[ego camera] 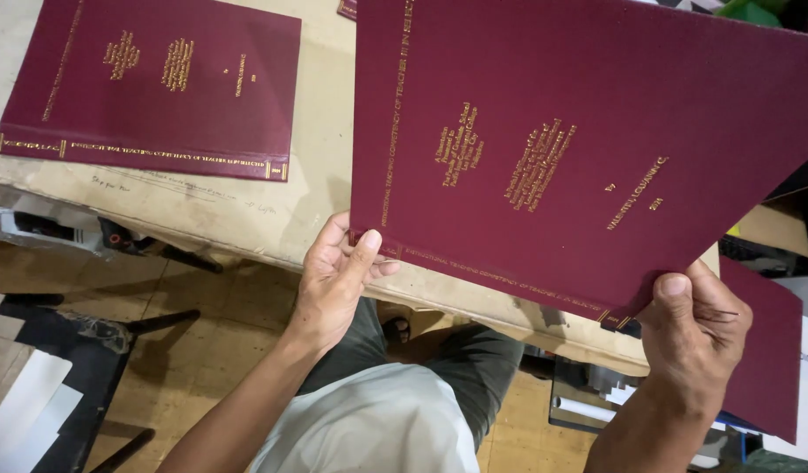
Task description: Cleaning and refining gold-stamped lettering on book covers using a pick tool and cloth.
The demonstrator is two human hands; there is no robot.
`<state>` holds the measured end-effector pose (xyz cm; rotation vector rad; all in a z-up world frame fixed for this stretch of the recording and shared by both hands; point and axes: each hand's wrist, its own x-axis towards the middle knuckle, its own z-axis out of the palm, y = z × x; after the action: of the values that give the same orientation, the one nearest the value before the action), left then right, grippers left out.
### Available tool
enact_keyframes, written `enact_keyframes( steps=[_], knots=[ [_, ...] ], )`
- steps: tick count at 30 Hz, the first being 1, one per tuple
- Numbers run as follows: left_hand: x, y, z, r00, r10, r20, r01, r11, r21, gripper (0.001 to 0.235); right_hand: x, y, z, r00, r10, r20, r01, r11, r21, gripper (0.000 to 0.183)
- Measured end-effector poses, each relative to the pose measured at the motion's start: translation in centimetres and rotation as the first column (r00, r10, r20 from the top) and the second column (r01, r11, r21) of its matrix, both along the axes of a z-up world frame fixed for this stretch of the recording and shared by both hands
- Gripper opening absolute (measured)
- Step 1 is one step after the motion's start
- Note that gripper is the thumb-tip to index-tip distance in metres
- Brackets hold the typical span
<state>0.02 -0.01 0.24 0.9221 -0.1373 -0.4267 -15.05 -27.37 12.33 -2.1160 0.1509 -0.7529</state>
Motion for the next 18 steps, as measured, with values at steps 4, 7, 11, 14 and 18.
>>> enact_keyframes(
  steps=[4,7,11,14,18],
  knots=[
    [0.0,-0.2,0.3,1.0,-0.008,-0.008,0.008,1.0,0.003,0.038,-0.7,-1.0,-0.6,0.999,0.028,0.02,-0.03,0.994,0.103,0.04],
    [0.0,-0.3,0.3,1.0,-0.003,-0.005,0.003,1.0,-0.022,0.036,-0.9,-2.1,-1.1,0.999,0.028,0.019,-0.03,0.993,0.113,0.041],
    [-0.1,-0.5,0.0,1.0,-0.001,0.018,0.002,1.0,-0.02,0.032,-0.3,-1.4,-0.9,0.998,0.063,0.014,-0.065,0.988,0.142,0.038],
    [-0.4,0.0,1.5,1.0,-0.003,-0.011,0.003,0.999,0.034,0.044,0.6,-1.9,-2.0,0.999,0.046,-0.017,-0.04,0.963,0.268,0.037],
    [-1.0,0.2,1.6,0.999,0.034,0.036,-0.038,0.995,0.091,0.049,2.4,-3.4,-5.8,0.997,0.069,-0.038,-0.042,0.868,0.495,0.055]
  ],
)
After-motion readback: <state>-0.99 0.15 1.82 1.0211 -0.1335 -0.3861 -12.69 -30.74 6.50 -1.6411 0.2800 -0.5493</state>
